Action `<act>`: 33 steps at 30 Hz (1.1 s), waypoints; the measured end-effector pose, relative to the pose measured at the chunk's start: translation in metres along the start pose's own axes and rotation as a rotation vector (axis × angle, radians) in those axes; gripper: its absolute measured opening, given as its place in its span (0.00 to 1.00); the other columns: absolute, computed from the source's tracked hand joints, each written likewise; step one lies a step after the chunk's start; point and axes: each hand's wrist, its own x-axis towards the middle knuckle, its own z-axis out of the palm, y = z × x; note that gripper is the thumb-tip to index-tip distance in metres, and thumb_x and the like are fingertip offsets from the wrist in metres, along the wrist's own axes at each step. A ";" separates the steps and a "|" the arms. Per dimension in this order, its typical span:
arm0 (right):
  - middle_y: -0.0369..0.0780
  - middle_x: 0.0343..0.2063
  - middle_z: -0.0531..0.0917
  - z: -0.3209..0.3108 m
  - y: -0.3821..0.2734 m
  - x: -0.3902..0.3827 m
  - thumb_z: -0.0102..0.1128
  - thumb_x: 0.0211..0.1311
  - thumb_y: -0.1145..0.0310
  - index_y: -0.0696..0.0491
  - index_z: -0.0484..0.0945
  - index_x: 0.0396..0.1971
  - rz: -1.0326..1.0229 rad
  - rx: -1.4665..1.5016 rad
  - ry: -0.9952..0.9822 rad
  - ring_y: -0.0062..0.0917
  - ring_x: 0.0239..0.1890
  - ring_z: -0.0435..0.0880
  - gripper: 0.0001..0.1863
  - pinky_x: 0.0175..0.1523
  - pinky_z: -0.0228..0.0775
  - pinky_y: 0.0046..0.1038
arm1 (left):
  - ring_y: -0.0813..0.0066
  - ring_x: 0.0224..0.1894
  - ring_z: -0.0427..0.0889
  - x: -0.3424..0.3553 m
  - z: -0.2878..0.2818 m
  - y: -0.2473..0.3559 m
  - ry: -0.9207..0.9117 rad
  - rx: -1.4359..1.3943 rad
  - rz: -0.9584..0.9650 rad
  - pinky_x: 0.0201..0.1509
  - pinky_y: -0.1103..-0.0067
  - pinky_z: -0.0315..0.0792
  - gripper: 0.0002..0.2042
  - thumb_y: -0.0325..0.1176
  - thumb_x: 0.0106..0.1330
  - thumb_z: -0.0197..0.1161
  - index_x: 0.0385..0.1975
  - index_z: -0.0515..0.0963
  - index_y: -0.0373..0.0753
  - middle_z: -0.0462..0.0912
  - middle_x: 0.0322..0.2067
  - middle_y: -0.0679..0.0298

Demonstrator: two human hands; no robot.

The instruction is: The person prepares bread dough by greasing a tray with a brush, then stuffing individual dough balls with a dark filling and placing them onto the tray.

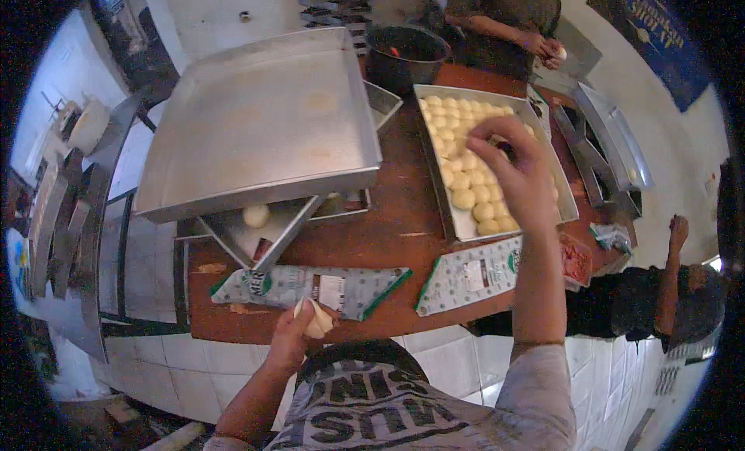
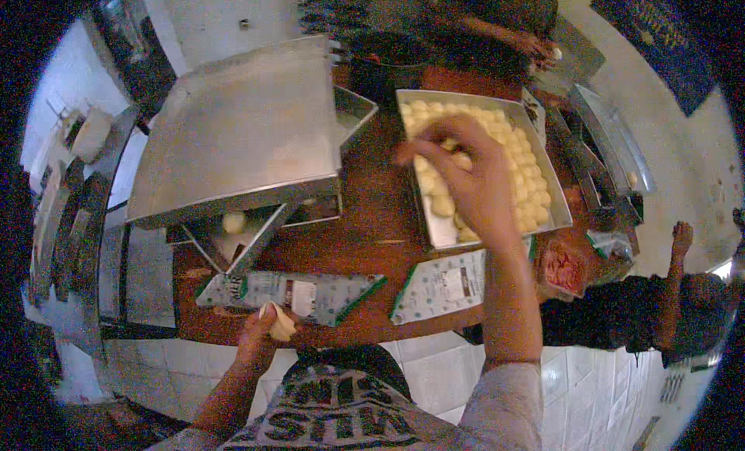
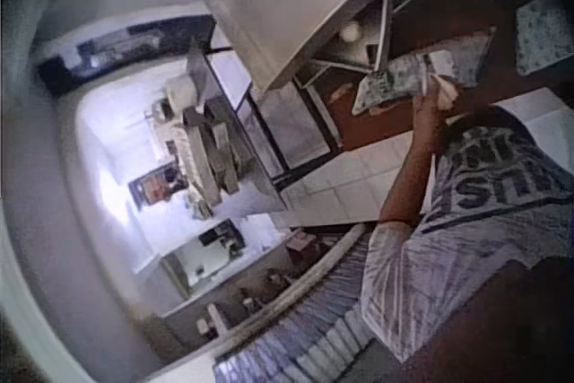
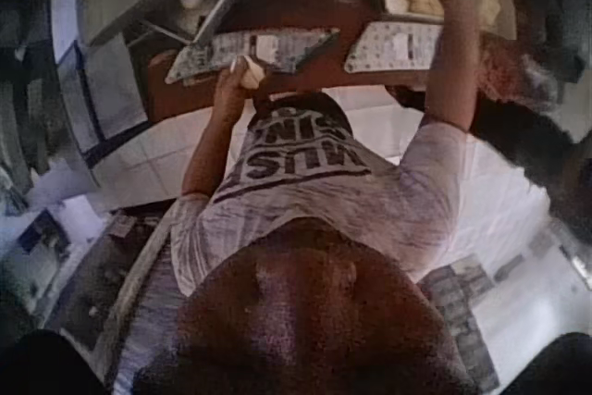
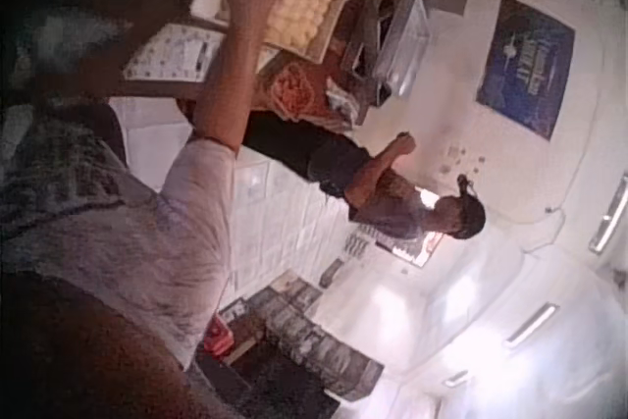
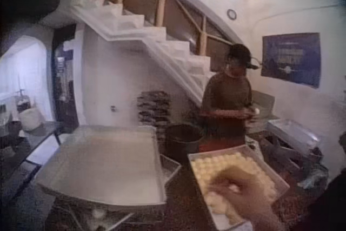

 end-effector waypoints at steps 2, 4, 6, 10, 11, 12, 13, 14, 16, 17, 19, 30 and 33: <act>0.40 0.29 0.82 0.053 -0.026 0.035 0.60 0.52 0.70 0.58 0.80 0.29 -0.151 -0.086 -0.136 0.26 0.34 0.79 0.07 0.45 0.66 0.26 | 0.78 0.35 0.74 -0.009 -0.018 -0.007 -0.082 -0.317 0.056 0.38 0.83 0.68 0.14 0.35 0.65 0.55 0.46 0.70 0.36 0.77 0.35 0.63; 0.41 0.30 0.82 0.087 -0.024 0.061 0.59 0.51 0.70 0.56 0.81 0.28 -0.168 -0.238 -0.298 0.30 0.33 0.78 0.07 0.45 0.67 0.29 | 0.77 0.35 0.74 -0.028 -0.017 0.011 0.018 0.096 0.196 0.40 0.81 0.69 0.16 0.33 0.64 0.56 0.50 0.65 0.37 0.76 0.39 0.62; 0.41 0.31 0.82 0.117 -0.009 0.071 0.59 0.52 0.70 0.55 0.82 0.29 -0.114 -0.404 -0.479 0.32 0.32 0.77 0.07 0.45 0.66 0.31 | 0.76 0.38 0.74 -0.037 -0.036 0.008 0.092 0.341 0.327 0.42 0.78 0.70 0.23 0.25 0.62 0.56 0.55 0.56 0.38 0.72 0.45 0.59; 0.41 0.30 0.82 0.137 -0.013 0.049 0.58 0.53 0.69 0.55 0.81 0.31 -0.478 -0.519 -0.281 0.33 0.31 0.78 0.08 0.42 0.68 0.33 | 0.69 0.47 0.73 -0.069 -0.106 -0.010 0.305 0.393 0.337 0.47 0.80 0.68 0.17 0.26 0.65 0.51 0.53 0.62 0.35 0.71 0.46 0.57; 0.41 0.30 0.82 0.144 -0.041 0.038 0.58 0.54 0.69 0.56 0.81 0.32 -0.514 -0.387 -0.181 0.33 0.31 0.78 0.08 0.40 0.69 0.32 | 0.69 0.46 0.73 -0.077 -0.124 -0.016 0.349 0.456 0.382 0.48 0.80 0.67 0.15 0.27 0.65 0.51 0.52 0.64 0.34 0.70 0.46 0.57; 0.42 0.30 0.81 0.153 -0.073 0.014 0.58 0.54 0.70 0.56 0.80 0.32 -0.309 -0.198 -0.285 0.33 0.30 0.79 0.08 0.38 0.69 0.31 | 0.69 0.46 0.73 -0.083 -0.143 -0.020 0.395 0.520 0.419 0.49 0.80 0.67 0.14 0.28 0.66 0.51 0.50 0.67 0.33 0.70 0.47 0.56; 0.42 0.29 0.81 0.152 -0.098 -0.015 0.59 0.54 0.71 0.56 0.80 0.32 -0.091 -0.041 -0.379 0.32 0.30 0.79 0.07 0.37 0.70 0.30 | 0.68 0.46 0.72 -0.087 -0.156 -0.021 0.413 0.584 0.462 0.50 0.80 0.66 0.13 0.29 0.66 0.51 0.48 0.69 0.33 0.69 0.47 0.56; 0.42 0.28 0.80 0.158 -0.102 -0.041 0.60 0.54 0.69 0.55 0.80 0.32 -0.159 -0.008 -0.457 0.35 0.30 0.79 0.07 0.37 0.70 0.32 | 0.70 0.46 0.72 -0.090 -0.160 -0.020 0.463 0.551 0.403 0.51 0.80 0.65 0.12 0.29 0.66 0.51 0.46 0.71 0.33 0.68 0.45 0.58; 0.42 0.27 0.79 0.177 -0.104 -0.087 0.61 0.53 0.67 0.53 0.79 0.32 -0.180 0.075 -0.603 0.37 0.32 0.79 0.07 0.38 0.70 0.34 | 0.72 0.44 0.71 -0.101 -0.171 -0.012 0.548 0.401 0.271 0.51 0.81 0.64 0.12 0.29 0.65 0.52 0.45 0.73 0.33 0.67 0.43 0.61; 0.42 0.28 0.79 0.186 -0.105 -0.107 0.61 0.54 0.68 0.53 0.79 0.32 -0.134 0.108 -0.667 0.37 0.33 0.79 0.07 0.39 0.70 0.34 | 0.72 0.44 0.71 -0.104 -0.174 -0.007 0.561 0.286 0.210 0.51 0.81 0.64 0.12 0.29 0.64 0.53 0.46 0.73 0.34 0.67 0.42 0.62; 0.41 0.31 0.80 0.210 -0.112 -0.136 0.61 0.54 0.72 0.56 0.78 0.33 -0.230 0.230 -0.787 0.32 0.34 0.79 0.07 0.40 0.69 0.29 | 0.76 0.43 0.72 -0.098 -0.185 -0.013 0.487 0.362 0.343 0.45 0.82 0.67 0.13 0.29 0.64 0.54 0.48 0.72 0.34 0.72 0.41 0.61; 0.43 0.38 0.76 0.250 -0.088 -0.168 0.60 0.55 0.57 0.55 0.71 0.45 -0.248 -0.096 -0.674 0.37 0.40 0.75 0.23 0.48 0.66 0.37 | 0.74 0.42 0.78 -0.094 -0.173 -0.033 0.374 -0.399 0.135 0.46 0.78 0.72 0.17 0.40 0.65 0.56 0.46 0.72 0.32 0.79 0.40 0.61; 0.45 0.42 0.75 0.244 -0.069 -0.162 0.61 0.49 0.45 0.53 0.66 0.54 -0.332 -0.621 -0.506 0.40 0.43 0.74 0.36 0.51 0.61 0.45 | 0.69 0.47 0.77 -0.093 -0.198 -0.031 0.489 -0.551 0.263 0.51 0.75 0.71 0.18 0.39 0.65 0.55 0.47 0.70 0.30 0.77 0.44 0.57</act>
